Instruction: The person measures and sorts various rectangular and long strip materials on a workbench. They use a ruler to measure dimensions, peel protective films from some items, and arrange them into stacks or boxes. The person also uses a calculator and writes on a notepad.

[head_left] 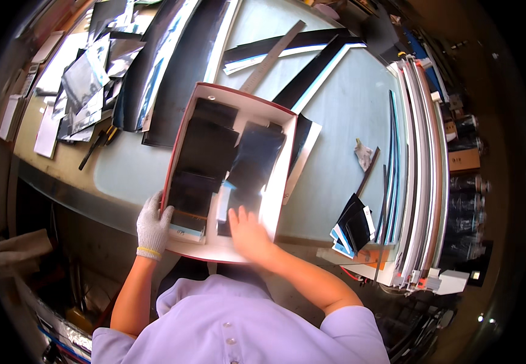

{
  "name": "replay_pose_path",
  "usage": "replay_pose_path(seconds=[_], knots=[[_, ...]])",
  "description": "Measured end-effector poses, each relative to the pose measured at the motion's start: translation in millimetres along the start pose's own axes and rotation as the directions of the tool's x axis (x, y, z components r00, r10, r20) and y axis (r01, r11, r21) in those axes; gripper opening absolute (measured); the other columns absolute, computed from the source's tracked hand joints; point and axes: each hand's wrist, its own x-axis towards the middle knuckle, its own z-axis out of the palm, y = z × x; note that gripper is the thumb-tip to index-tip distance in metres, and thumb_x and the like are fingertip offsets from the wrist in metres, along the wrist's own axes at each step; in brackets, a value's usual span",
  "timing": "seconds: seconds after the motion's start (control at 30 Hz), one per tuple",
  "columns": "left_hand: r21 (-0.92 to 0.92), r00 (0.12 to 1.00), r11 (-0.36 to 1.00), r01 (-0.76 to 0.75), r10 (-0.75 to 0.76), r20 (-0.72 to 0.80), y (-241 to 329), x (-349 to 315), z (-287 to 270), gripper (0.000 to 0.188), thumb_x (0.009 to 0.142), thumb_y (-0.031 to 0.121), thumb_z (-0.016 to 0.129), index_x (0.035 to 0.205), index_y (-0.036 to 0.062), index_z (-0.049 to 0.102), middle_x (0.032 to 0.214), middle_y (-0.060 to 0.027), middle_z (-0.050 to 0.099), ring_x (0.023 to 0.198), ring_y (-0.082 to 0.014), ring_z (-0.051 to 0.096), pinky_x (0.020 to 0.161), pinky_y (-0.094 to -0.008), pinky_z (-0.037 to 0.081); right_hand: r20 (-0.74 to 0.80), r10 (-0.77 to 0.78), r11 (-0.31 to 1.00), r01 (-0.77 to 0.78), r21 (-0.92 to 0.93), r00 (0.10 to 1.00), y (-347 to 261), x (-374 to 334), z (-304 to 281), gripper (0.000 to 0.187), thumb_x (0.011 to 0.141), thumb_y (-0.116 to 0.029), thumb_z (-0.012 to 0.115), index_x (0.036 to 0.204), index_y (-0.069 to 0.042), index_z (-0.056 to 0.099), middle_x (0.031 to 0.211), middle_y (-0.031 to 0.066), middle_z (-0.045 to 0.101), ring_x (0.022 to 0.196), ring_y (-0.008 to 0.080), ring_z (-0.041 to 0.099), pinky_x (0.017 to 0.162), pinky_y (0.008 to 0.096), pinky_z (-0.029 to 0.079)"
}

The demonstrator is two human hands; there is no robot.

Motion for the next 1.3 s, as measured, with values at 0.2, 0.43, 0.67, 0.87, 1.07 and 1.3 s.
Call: replay_pose_path(seconds=[0.2,0.43,0.67,0.87,1.07,1.3], knots=[[0.167,0.992,0.978,0.128,-0.127,-0.015,-15.9,-2.6,5.0,0.036,0.091,0.011,0.064,0.125,0.0002,0.064,0.097,-0.0210,0.070,0.088,-0.0359,0.070,0.080,-0.0395,0.055,-0.320,-0.220,0.830,0.349,0.435,0.922,13.8,-20.6,-31.0,0.060,0.087,-0.027,0.074,0.134,0.002,0.050,0.133,0.0235,0.052,0.118,0.0381,0.057,0.095,0.0436,0.049],[-0.313,0.991,0.945,0.092,-0.117,-0.062,-69.0,3.8,-21.1,0.026,0.093,0.000,0.061,0.116,-0.0109,0.067,0.094,-0.0063,0.072,0.088,-0.0096,0.062,0.082,-0.0263,0.051,-0.478,0.796,0.515,0.000,0.857,0.371,141.1,5.5,7.6,0.019,0.098,-0.018,0.064,0.097,0.001,0.062,0.086,0.0126,0.066,0.076,0.0225,0.063,0.069,0.0376,0.050],[-0.230,0.987,0.972,0.058,-0.090,-0.130,-61.2,6.3,-31.5,0.027,0.094,0.001,0.060,0.118,-0.0105,0.066,0.097,-0.0056,0.072,0.090,-0.0096,0.062,0.083,-0.0268,0.051,-0.235,0.810,0.174,0.163,0.971,0.537,174.8,51.0,53.3,0.013,0.089,-0.008,0.071,0.082,0.002,0.068,0.072,0.0065,0.068,0.065,0.0112,0.060,0.060,0.0291,0.047],[-0.096,0.989,0.988,0.124,-0.131,-0.070,-52.0,11.3,-28.2,0.033,0.093,0.001,0.060,0.125,-0.0076,0.064,0.104,-0.0100,0.074,0.094,-0.0115,0.065,0.086,-0.0279,0.052,-0.394,0.791,0.195,0.417,0.887,0.468,162.5,-0.8,25.1,0.012,0.091,-0.006,0.069,0.083,0.001,0.064,0.073,0.0015,0.066,0.067,0.0064,0.057,0.060,0.0244,0.043],[-0.024,0.992,0.996,0.083,-0.085,-0.090,-40.1,12.6,-21.8,0.035,0.093,0.003,0.060,0.126,-0.0077,0.062,0.105,-0.0161,0.074,0.097,-0.0165,0.068,0.089,-0.0313,0.052,-0.426,0.776,0.218,0.435,0.874,0.466,166.5,-15.2,30.7,0.013,0.091,-0.008,0.071,0.087,0.002,0.065,0.073,0.0014,0.065,0.068,0.0070,0.057,0.061,0.0260,0.044],[-0.148,0.993,0.989,0.023,-0.040,-0.115,-47.1,16.2,-16.4,0.035,0.092,0.006,0.059,0.126,-0.0034,0.064,0.075,-0.0042,0.063,0.058,-0.0074,0.053,0.054,-0.0275,0.047,-0.257,0.878,0.318,-0.090,0.944,0.404,177.8,-7.3,83.9,0.015,0.084,-0.011,0.073,0.090,0.002,0.066,0.072,0.0106,0.072,0.061,0.0168,0.065,0.059,0.0342,0.050]])
